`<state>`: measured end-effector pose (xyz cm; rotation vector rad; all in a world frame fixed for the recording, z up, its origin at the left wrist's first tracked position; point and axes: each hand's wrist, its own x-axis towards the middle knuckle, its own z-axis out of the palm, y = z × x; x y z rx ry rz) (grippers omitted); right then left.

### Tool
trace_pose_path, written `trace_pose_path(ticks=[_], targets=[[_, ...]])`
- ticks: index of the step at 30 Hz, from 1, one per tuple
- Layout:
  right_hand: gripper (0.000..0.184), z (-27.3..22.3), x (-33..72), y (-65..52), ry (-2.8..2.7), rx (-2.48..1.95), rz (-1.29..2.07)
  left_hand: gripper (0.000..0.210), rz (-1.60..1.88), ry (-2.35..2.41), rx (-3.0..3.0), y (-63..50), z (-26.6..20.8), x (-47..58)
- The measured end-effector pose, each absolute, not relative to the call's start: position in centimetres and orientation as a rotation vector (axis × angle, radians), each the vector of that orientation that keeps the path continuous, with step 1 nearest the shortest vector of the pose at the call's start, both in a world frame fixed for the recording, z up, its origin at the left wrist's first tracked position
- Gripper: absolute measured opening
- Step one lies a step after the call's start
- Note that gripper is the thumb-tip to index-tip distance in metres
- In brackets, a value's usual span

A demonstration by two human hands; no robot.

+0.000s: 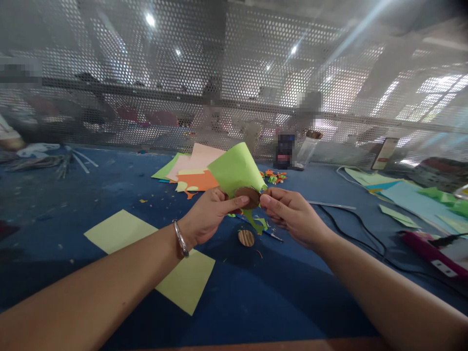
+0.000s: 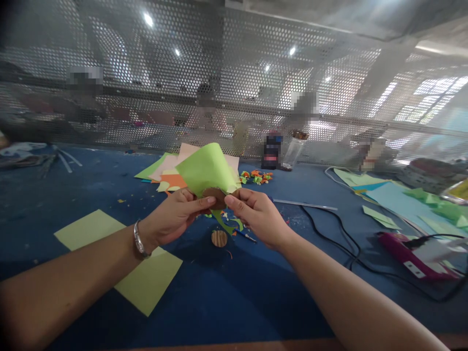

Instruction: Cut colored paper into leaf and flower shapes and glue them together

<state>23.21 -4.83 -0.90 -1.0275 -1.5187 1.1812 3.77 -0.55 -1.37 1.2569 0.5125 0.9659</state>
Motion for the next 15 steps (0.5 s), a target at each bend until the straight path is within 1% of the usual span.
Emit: trace_pose_path(ticks=[6, 11, 15], targets=[[0.043, -0.97, 23.41, -4.71, -1.522, -1.020, 1.211, 0.015, 0.940, 0.493, 1.223, -0.51, -1.44, 3.69], [0.042, -0.78, 23.44, -4.82, -1.534, -1.021, 1.230, 0.024, 0.890, 0.511, 1.218, -0.40, -1.60, 3.48], [0.043, -0.65, 23.51, -4.88, -1.556, -1.028, 1.211, 0.024, 0.898, 0.514, 1.241, -0.48, -1.42, 3.35]])
